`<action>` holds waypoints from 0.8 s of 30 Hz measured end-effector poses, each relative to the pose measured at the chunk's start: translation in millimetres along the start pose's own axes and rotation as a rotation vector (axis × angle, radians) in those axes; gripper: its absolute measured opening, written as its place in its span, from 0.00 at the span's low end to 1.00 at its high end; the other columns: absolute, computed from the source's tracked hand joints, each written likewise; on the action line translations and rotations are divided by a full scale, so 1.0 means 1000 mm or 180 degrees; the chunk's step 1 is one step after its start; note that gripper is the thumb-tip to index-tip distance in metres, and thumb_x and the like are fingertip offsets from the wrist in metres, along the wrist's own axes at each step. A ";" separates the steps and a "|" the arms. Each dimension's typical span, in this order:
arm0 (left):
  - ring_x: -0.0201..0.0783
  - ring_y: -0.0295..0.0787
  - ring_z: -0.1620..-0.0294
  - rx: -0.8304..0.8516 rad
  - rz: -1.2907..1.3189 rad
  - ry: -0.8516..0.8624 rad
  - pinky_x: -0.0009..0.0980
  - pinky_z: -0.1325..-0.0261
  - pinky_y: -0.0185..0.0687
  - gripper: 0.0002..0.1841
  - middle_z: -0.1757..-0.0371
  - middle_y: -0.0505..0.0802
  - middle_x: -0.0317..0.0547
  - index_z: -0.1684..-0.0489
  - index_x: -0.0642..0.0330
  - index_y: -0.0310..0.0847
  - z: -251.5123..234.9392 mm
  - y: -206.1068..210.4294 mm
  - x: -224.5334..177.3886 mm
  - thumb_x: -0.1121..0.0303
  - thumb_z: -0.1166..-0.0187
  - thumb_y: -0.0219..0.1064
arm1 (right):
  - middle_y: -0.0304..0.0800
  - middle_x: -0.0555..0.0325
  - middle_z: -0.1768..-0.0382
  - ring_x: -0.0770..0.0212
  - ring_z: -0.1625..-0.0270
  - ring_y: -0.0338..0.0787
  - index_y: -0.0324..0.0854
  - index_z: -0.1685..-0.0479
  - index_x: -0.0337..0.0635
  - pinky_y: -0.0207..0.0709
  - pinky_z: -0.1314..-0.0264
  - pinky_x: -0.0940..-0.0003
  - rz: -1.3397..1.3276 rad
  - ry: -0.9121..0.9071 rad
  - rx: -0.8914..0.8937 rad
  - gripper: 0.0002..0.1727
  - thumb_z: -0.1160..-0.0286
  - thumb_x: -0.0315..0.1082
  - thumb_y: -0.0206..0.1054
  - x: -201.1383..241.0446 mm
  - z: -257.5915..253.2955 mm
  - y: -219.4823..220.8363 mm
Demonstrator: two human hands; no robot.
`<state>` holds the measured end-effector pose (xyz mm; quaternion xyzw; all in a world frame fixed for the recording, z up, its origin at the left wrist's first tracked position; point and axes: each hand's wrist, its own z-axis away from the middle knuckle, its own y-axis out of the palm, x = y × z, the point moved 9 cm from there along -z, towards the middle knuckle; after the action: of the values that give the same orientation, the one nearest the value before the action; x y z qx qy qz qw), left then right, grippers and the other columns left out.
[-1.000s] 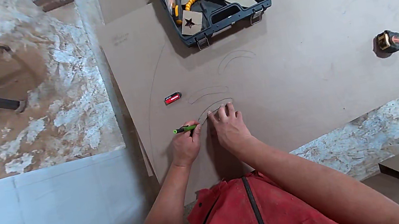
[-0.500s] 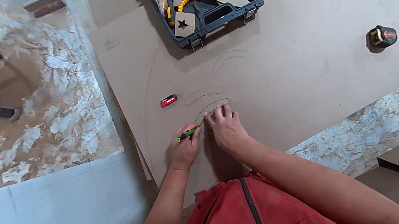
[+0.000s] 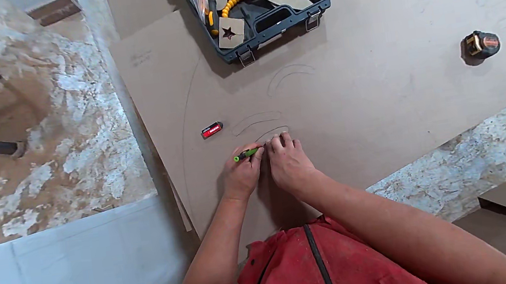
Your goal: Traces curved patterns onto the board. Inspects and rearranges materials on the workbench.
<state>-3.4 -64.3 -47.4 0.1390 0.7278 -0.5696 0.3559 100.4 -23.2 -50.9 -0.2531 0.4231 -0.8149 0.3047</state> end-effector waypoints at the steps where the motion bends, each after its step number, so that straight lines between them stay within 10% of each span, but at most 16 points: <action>1: 0.31 0.92 0.43 0.0025 -0.0008 -0.0024 0.35 0.35 0.86 0.12 0.48 0.96 0.38 0.47 0.51 0.93 -0.001 0.000 0.000 0.57 0.14 0.66 | 0.64 0.37 0.15 0.33 0.10 0.59 0.65 0.15 0.32 0.70 0.22 0.35 0.0041 0.0009 0.0007 0.28 0.14 0.31 0.51 0.000 0.000 0.000; 15: 0.29 0.93 0.46 0.0677 0.0325 -0.0330 0.44 0.36 0.88 0.10 0.50 0.98 0.33 0.50 0.47 0.95 -0.029 0.004 0.001 0.58 0.16 0.69 | 0.50 0.25 0.10 0.22 0.09 0.50 0.63 0.09 0.60 0.62 0.22 0.22 -0.0266 -0.0175 0.0065 0.35 0.18 0.41 0.63 0.002 0.004 0.008; 24: 0.30 0.93 0.44 0.0854 0.0213 -0.0182 0.45 0.34 0.86 0.09 0.49 0.97 0.34 0.50 0.47 0.95 -0.043 0.017 -0.013 0.59 0.16 0.70 | 0.47 0.24 0.10 0.21 0.09 0.47 0.59 0.09 0.44 0.58 0.19 0.21 -0.0323 -0.0104 0.0117 0.39 0.17 0.46 0.66 0.004 0.005 0.008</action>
<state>0.7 -16.5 -46.9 0.1933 0.6296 -0.6532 0.3735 102.8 -32.5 -54.9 -0.2819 0.3896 -0.8327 0.2744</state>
